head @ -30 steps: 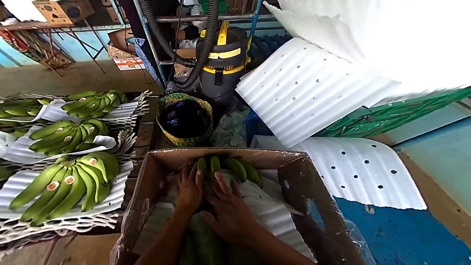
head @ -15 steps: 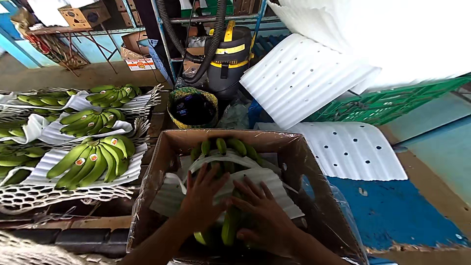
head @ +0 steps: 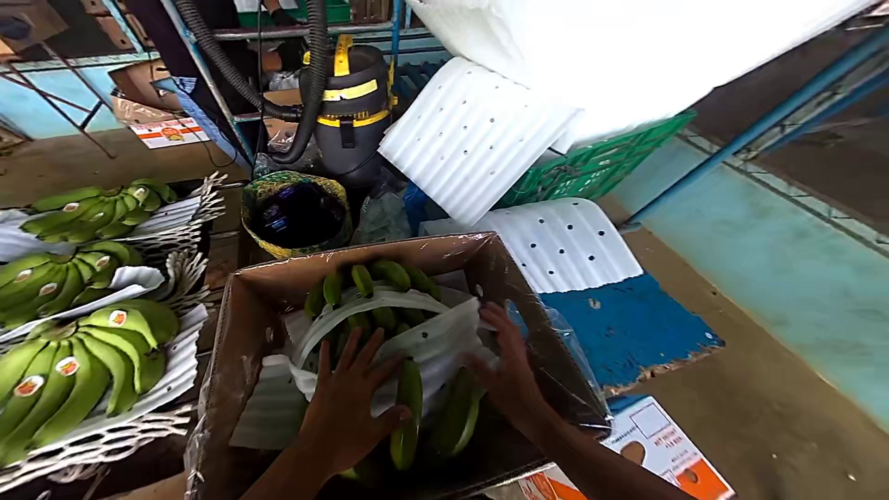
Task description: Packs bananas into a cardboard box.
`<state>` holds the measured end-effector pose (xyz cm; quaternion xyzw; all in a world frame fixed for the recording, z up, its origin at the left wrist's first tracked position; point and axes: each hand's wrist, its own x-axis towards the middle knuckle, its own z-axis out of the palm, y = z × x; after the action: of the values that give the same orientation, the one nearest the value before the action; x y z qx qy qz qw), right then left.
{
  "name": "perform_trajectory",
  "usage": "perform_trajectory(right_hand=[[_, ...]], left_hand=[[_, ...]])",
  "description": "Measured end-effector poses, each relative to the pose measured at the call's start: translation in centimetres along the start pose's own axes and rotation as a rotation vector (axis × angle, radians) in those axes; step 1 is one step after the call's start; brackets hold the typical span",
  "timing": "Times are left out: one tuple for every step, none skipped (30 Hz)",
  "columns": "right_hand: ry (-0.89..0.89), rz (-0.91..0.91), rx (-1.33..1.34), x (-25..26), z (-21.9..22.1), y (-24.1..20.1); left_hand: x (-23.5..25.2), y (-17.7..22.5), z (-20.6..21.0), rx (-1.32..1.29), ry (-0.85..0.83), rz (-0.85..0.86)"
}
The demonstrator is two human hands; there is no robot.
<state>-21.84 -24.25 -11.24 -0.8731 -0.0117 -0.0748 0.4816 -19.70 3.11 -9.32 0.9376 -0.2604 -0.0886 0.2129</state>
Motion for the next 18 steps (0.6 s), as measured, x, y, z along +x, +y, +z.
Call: perform_trajectory(right_hand=[[0.006, 0.227, 0.0, -0.1, -1.1, 0.0], [-0.082, 0.481, 0.025, -0.2, -2.2, -0.1], [-0.188, 0.69, 0.073, -0.3, -3.0, -0.1], [-0.257, 0.819, 0.124, -0.3, -3.4, 0.0], [-0.309, 0.861, 0.157, 0.0, -3.7, 0.1], [-0.331, 0.842, 0.154, 0.3, -3.7, 0.1], [-0.328, 0.798, 0.124, 0.5, -3.6, 0.0], [-0.319, 0.739, 0.069, 0.7, -3.5, -0.4], [-0.313, 0.666, 0.008, 0.9, -3.4, -0.9], [-0.316, 0.593, -0.043, 1.2, -3.5, -1.4], [-0.325, 0.533, -0.082, 1.5, -3.4, -1.7], [-0.333, 0.488, -0.114, 1.6, -3.3, -1.9], [-0.344, 0.463, -0.145, 1.8, -3.2, -1.7], [-0.355, 0.459, -0.173, 2.1, -3.1, -1.2], [-0.367, 0.465, -0.19, 2.3, -2.9, -0.5], [-0.375, 0.477, -0.198, 2.5, -2.7, -0.1], [-0.386, 0.495, -0.196, 2.8, -2.6, 0.2], [-0.401, 0.523, -0.178, 3.2, -2.6, 0.4]], left_hand=[[-0.1, -0.1, 0.3, 0.023, 0.067, 0.024], [-0.2, -0.1, 0.5, 0.029, 0.097, 0.032], [-0.3, -0.2, 0.8, 0.037, 0.122, 0.041], [-0.3, -0.3, 1.0, 0.042, 0.149, 0.054], [-0.2, -0.3, 1.2, 0.044, 0.172, 0.065], [-0.2, -0.3, 1.4, 0.049, 0.193, 0.072], [-0.2, -0.4, 1.5, 0.054, 0.211, 0.077], [-0.3, -0.4, 1.5, 0.061, 0.222, 0.079], [-0.3, -0.4, 1.5, 0.067, 0.227, 0.081], [-0.2, -0.4, 1.5, 0.071, 0.234, 0.084], [-0.3, -0.4, 1.5, 0.068, 0.242, 0.086], [-0.3, -0.3, 1.5, 0.064, 0.244, 0.085], [-0.3, -0.3, 1.5, 0.058, 0.24, 0.083], [-0.4, -0.2, 1.5, 0.057, 0.237, 0.079], [-0.5, -0.2, 1.5, 0.059, 0.243, 0.079], [-0.5, -0.2, 1.5, 0.064, 0.245, 0.076], [-0.5, -0.2, 1.5, 0.065, 0.242, 0.069], [-0.6, -0.2, 1.4, 0.062, 0.236, 0.06]])
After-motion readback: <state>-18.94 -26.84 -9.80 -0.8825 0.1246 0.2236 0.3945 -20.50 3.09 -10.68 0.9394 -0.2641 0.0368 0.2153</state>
